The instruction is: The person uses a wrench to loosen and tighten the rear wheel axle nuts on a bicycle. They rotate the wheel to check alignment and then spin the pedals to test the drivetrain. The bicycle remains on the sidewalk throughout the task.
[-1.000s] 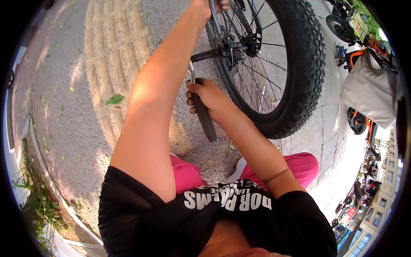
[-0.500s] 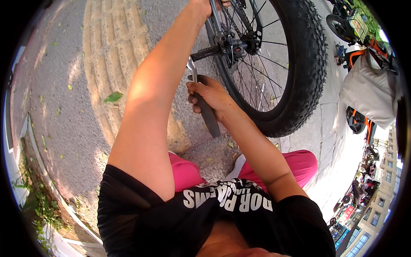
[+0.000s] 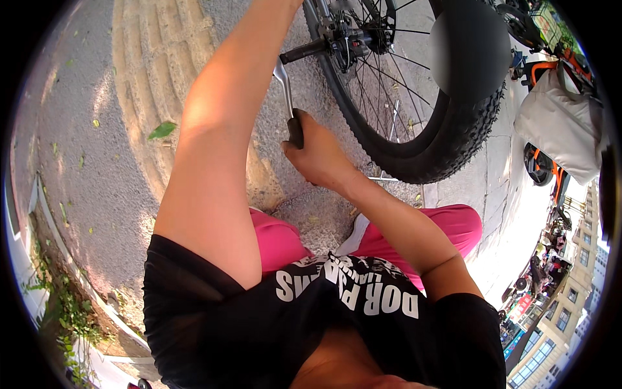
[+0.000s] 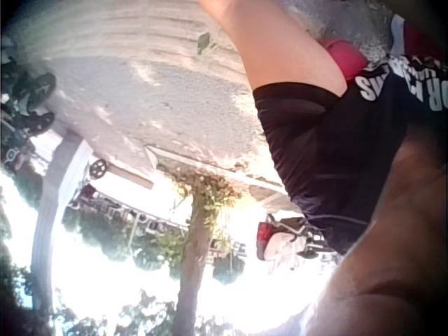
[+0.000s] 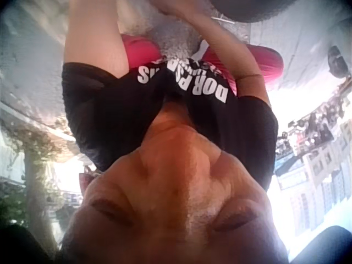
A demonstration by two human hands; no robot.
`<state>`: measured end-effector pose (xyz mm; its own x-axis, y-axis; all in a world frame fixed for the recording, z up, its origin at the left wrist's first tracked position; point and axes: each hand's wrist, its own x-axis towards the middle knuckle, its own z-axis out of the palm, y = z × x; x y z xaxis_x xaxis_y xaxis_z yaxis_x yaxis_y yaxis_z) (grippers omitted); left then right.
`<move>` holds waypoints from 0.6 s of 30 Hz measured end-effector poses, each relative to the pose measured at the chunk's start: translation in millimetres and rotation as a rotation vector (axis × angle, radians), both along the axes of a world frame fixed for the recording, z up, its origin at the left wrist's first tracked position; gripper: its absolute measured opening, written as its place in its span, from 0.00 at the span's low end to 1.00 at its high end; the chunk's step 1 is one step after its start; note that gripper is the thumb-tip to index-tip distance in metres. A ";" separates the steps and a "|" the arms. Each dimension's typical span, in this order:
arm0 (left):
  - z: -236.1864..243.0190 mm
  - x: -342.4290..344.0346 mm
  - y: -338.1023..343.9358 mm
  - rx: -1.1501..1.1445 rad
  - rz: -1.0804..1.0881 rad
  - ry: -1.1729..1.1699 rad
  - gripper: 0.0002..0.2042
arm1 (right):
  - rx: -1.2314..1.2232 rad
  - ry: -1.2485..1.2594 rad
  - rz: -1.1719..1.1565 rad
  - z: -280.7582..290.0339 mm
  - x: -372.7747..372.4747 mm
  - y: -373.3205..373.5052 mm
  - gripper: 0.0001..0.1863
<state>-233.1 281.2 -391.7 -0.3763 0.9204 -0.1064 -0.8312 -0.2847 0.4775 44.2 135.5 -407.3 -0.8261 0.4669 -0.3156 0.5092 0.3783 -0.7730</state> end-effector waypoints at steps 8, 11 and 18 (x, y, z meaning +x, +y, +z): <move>3.7 -0.4 -4.1 -0.006 0.005 -0.017 0.43 | 0.147 -0.050 -0.067 -118.7 2.2 18.3 0.17; 8.3 8.2 -1.8 -0.049 0.022 -0.018 0.43 | 0.305 -0.007 -0.088 -176.5 -15.1 36.7 0.14; 5.2 3.0 -7.7 -0.062 0.025 -0.011 0.41 | 0.137 -0.073 -0.349 -199.1 -75.1 41.7 0.09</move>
